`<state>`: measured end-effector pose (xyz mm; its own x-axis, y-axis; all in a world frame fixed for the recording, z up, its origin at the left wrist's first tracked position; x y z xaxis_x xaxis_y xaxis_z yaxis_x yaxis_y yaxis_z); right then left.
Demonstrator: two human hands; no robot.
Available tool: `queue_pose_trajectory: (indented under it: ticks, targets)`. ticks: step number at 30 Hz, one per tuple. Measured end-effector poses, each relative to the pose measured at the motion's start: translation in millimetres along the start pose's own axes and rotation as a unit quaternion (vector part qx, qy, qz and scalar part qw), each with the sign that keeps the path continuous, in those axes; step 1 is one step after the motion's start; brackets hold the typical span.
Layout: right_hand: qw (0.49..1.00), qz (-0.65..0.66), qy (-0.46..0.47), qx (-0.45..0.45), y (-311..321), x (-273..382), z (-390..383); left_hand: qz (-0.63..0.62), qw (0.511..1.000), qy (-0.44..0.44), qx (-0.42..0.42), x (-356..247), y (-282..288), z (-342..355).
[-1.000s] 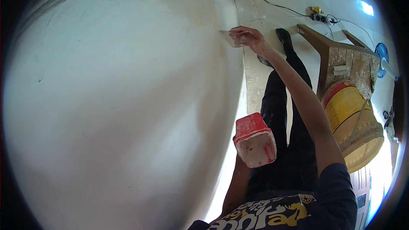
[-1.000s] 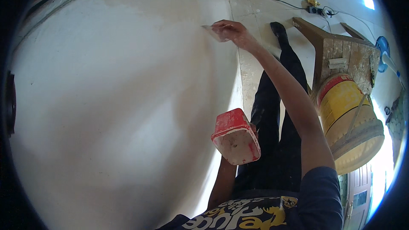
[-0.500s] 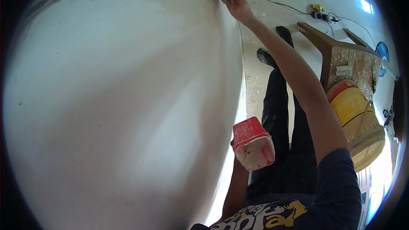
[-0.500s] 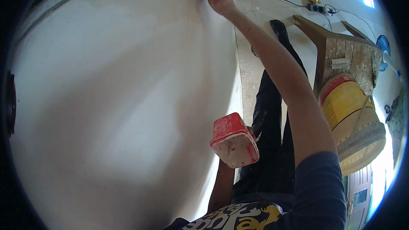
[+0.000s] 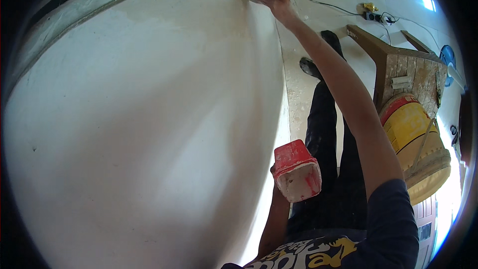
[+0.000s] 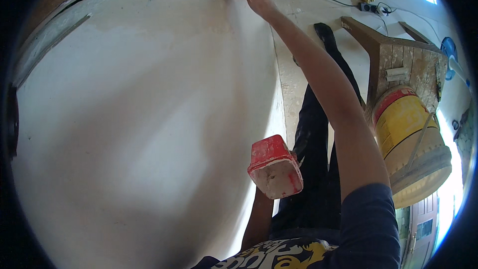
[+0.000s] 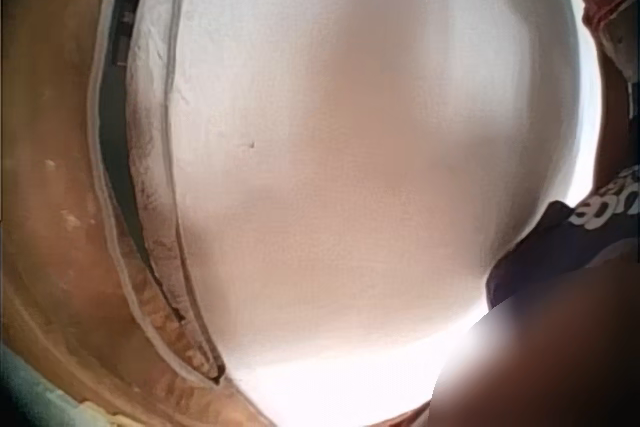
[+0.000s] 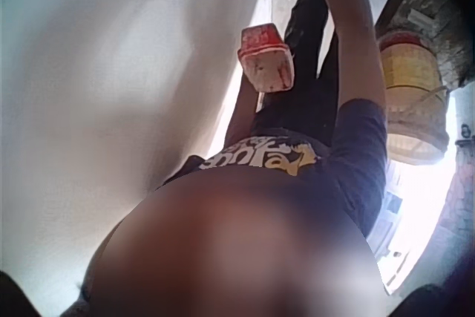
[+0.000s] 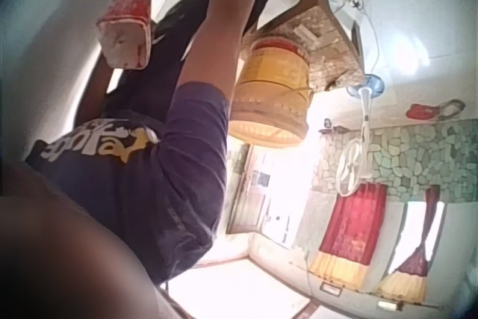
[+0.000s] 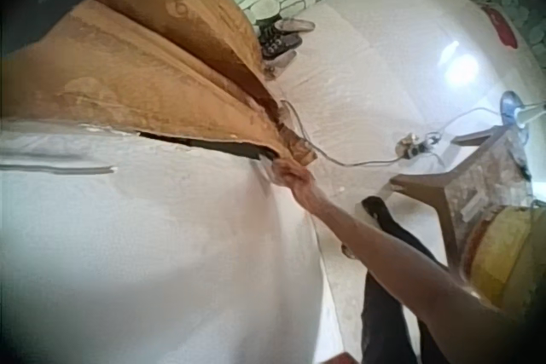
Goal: Applying wall putty/filler to a wall using a spatula and a plastic container.
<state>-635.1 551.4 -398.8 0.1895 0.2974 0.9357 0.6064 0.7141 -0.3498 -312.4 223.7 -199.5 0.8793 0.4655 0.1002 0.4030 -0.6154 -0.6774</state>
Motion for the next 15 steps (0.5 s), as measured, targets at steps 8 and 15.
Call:
queue_pose_trajectory:
  ticks: [8,15]
  targets:
    - [0.995,-0.049,0.026,0.089,-25.0,44.7,-17.4,0.03,0.998,-0.047,-0.03,-5.5,14.4,-0.1]
    - [0.913,0.231,-0.309,0.135,3.4,55.5,-88.9,0.101,0.976,-0.123,-0.15,-39.2,14.3,-0.1]
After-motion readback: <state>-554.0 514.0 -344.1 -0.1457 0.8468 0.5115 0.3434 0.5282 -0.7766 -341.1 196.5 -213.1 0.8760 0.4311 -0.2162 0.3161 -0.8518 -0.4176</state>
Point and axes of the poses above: each hand's wrist, its own z-axis towards the middle knuckle, its own y-axis out of the back of the hand, x = y × z, the point moved 7 cm from there along z, towards the middle knuckle
